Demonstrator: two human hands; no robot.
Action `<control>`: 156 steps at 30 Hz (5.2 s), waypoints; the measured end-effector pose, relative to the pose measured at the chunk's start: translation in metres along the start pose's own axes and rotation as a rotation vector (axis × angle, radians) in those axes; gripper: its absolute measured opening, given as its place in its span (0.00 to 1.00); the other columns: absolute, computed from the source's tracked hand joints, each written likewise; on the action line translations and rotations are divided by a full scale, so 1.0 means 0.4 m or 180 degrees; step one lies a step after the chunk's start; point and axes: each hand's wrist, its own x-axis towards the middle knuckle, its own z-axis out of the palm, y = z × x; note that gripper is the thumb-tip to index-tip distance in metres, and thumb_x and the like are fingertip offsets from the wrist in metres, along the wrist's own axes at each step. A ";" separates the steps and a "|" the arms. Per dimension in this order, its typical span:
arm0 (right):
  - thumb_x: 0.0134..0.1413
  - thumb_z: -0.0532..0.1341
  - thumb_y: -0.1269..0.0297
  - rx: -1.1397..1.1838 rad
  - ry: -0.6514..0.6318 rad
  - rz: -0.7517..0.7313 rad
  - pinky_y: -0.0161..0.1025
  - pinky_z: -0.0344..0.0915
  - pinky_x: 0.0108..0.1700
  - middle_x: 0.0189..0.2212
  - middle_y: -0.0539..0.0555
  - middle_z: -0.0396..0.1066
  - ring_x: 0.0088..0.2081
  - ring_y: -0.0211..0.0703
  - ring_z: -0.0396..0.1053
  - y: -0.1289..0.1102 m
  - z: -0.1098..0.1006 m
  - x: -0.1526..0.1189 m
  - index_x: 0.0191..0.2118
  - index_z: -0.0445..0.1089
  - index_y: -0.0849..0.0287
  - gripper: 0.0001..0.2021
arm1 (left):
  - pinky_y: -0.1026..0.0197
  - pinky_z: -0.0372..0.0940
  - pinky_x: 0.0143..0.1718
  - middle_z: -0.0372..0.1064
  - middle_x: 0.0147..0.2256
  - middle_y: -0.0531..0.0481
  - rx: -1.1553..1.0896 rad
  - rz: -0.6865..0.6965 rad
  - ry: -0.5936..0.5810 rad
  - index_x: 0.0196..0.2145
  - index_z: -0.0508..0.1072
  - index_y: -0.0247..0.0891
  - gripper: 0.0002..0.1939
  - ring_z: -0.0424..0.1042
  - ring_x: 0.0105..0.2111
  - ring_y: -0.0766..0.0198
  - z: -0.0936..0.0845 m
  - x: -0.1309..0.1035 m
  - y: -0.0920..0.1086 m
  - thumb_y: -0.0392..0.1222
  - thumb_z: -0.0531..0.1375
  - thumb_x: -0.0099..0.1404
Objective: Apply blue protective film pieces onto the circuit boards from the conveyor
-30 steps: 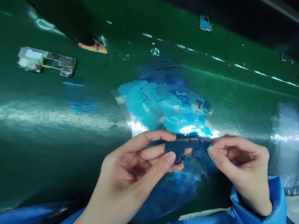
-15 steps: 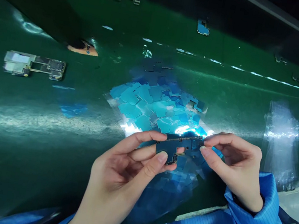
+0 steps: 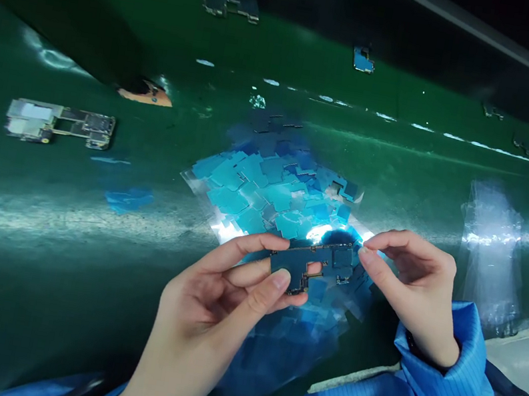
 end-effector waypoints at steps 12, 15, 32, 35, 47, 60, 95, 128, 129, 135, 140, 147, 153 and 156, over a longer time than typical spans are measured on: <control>0.46 0.69 0.57 0.1065 -0.0908 0.0694 0.33 0.73 0.34 0.24 0.53 0.78 0.27 0.39 0.77 0.062 0.021 0.001 0.32 0.78 0.59 0.11 | 0.64 0.74 0.36 0.77 0.25 0.54 -0.0255 0.0194 -0.0219 0.40 0.70 0.39 0.15 0.79 0.33 0.60 -0.001 0.025 -0.031 0.42 0.68 0.57; 0.45 0.70 0.55 0.0988 -0.0883 0.0710 0.34 0.73 0.35 0.25 0.55 0.78 0.28 0.41 0.77 0.068 0.018 0.009 0.31 0.78 0.61 0.13 | 0.61 0.73 0.38 0.74 0.23 0.54 -0.0251 0.0369 -0.0280 0.41 0.70 0.38 0.14 0.78 0.35 0.58 0.005 0.030 -0.032 0.43 0.66 0.58; 0.62 0.58 0.61 -0.0895 -0.0230 -0.0166 0.51 0.67 0.52 0.53 0.59 0.66 0.50 0.47 0.68 -0.049 0.048 0.494 0.52 0.67 0.59 0.15 | 0.69 0.42 0.14 0.47 0.12 0.66 -0.0333 0.1537 0.0428 0.33 0.71 0.36 0.06 0.44 0.11 0.74 -0.074 0.139 0.037 0.39 0.59 0.56; 0.58 0.61 0.60 -0.1199 -0.0542 -0.0508 0.48 0.57 0.62 0.56 0.61 0.66 0.57 0.49 0.63 -0.032 0.032 0.356 0.51 0.70 0.58 0.16 | 0.69 0.43 0.15 0.47 0.12 0.65 -0.0437 0.1506 0.0502 0.31 0.70 0.37 0.06 0.44 0.12 0.74 -0.074 0.139 0.044 0.38 0.59 0.54; 0.60 0.59 0.59 -0.1663 -0.1088 -0.1890 0.54 0.58 0.63 0.58 0.59 0.65 0.61 0.50 0.61 0.160 0.070 0.036 0.58 0.65 0.53 0.20 | 0.67 0.51 0.17 0.56 0.13 0.62 0.0459 0.1460 0.0296 0.30 0.70 0.37 0.04 0.54 0.14 0.71 -0.075 0.150 0.018 0.38 0.57 0.55; 0.58 0.61 0.56 -0.1636 -0.1121 -0.2556 0.52 0.64 0.57 0.57 0.62 0.64 0.58 0.52 0.63 0.115 0.055 0.014 0.65 0.53 0.54 0.31 | 0.63 0.60 0.35 0.71 0.24 0.54 0.1288 0.0922 -0.0815 0.23 0.76 0.37 0.09 0.67 0.30 0.63 -0.034 0.097 -0.027 0.43 0.61 0.57; 0.51 0.65 0.56 -0.1249 -0.0180 -0.2432 0.41 0.74 0.46 0.42 0.52 0.77 0.41 0.50 0.77 0.232 0.045 0.018 0.38 0.74 0.53 0.09 | 0.58 0.63 0.33 0.66 0.22 0.51 0.0368 0.0142 -0.0774 0.20 0.74 0.35 0.18 0.66 0.25 0.64 -0.013 0.103 -0.075 0.56 0.64 0.49; 0.54 0.64 0.62 0.0786 -0.0871 -0.0289 0.38 0.72 0.40 0.36 0.53 0.77 0.38 0.40 0.75 0.014 0.013 -0.003 0.31 0.73 0.56 0.05 | 0.62 0.58 0.21 0.65 0.13 0.52 0.2601 0.0767 -0.0485 0.16 0.69 0.40 0.21 0.65 0.16 0.63 -0.038 0.064 -0.023 0.51 0.55 0.63; 0.53 0.65 0.61 0.0912 -0.0825 -0.0038 0.36 0.72 0.39 0.35 0.52 0.77 0.38 0.39 0.74 0.015 0.010 0.003 0.31 0.73 0.56 0.05 | 0.62 0.53 0.19 0.59 0.11 0.55 0.3153 0.1136 -0.0277 0.14 0.64 0.41 0.22 0.60 0.13 0.65 -0.040 0.057 -0.021 0.50 0.54 0.63; 0.49 0.67 0.61 0.1018 -0.1073 0.0345 0.35 0.71 0.39 0.35 0.52 0.75 0.36 0.37 0.72 0.031 0.033 0.009 0.28 0.74 0.58 0.07 | 0.66 0.52 0.20 0.55 0.16 0.59 0.3502 0.2580 -0.0363 0.24 0.64 0.40 0.13 0.58 0.15 0.69 -0.035 0.026 -0.003 0.39 0.50 0.67; 0.51 0.66 0.60 0.0876 -0.1282 0.0035 0.38 0.72 0.43 0.37 0.53 0.75 0.40 0.40 0.73 0.026 0.043 0.004 0.32 0.75 0.58 0.07 | 0.66 0.53 0.20 0.55 0.17 0.60 0.3244 0.2640 -0.0679 0.22 0.63 0.40 0.14 0.55 0.16 0.71 -0.030 0.024 -0.015 0.36 0.53 0.66; 0.50 0.67 0.58 0.1077 -0.1022 0.0485 0.38 0.73 0.42 0.34 0.53 0.78 0.36 0.38 0.75 0.045 0.005 0.032 0.41 0.74 0.58 0.14 | 0.68 0.56 0.20 0.57 0.16 0.60 0.2239 0.2176 -0.0353 0.22 0.63 0.41 0.15 0.59 0.15 0.72 -0.040 0.028 -0.017 0.36 0.52 0.67; 0.42 0.71 0.59 0.1209 -0.0951 0.0818 0.34 0.72 0.36 0.26 0.51 0.76 0.29 0.35 0.73 0.048 0.009 0.029 0.34 0.75 0.60 0.13 | 0.68 0.57 0.21 0.58 0.16 0.61 0.2057 0.2119 -0.0405 0.24 0.64 0.41 0.13 0.60 0.15 0.72 -0.042 0.029 -0.021 0.37 0.52 0.68; 0.42 0.71 0.58 0.0973 -0.0795 0.0639 0.33 0.71 0.31 0.24 0.50 0.74 0.26 0.35 0.71 0.048 0.007 0.026 0.30 0.73 0.60 0.13 | 0.68 0.58 0.21 0.58 0.16 0.60 0.2310 0.2124 -0.0425 0.25 0.63 0.41 0.14 0.61 0.15 0.72 -0.035 0.024 -0.025 0.39 0.51 0.69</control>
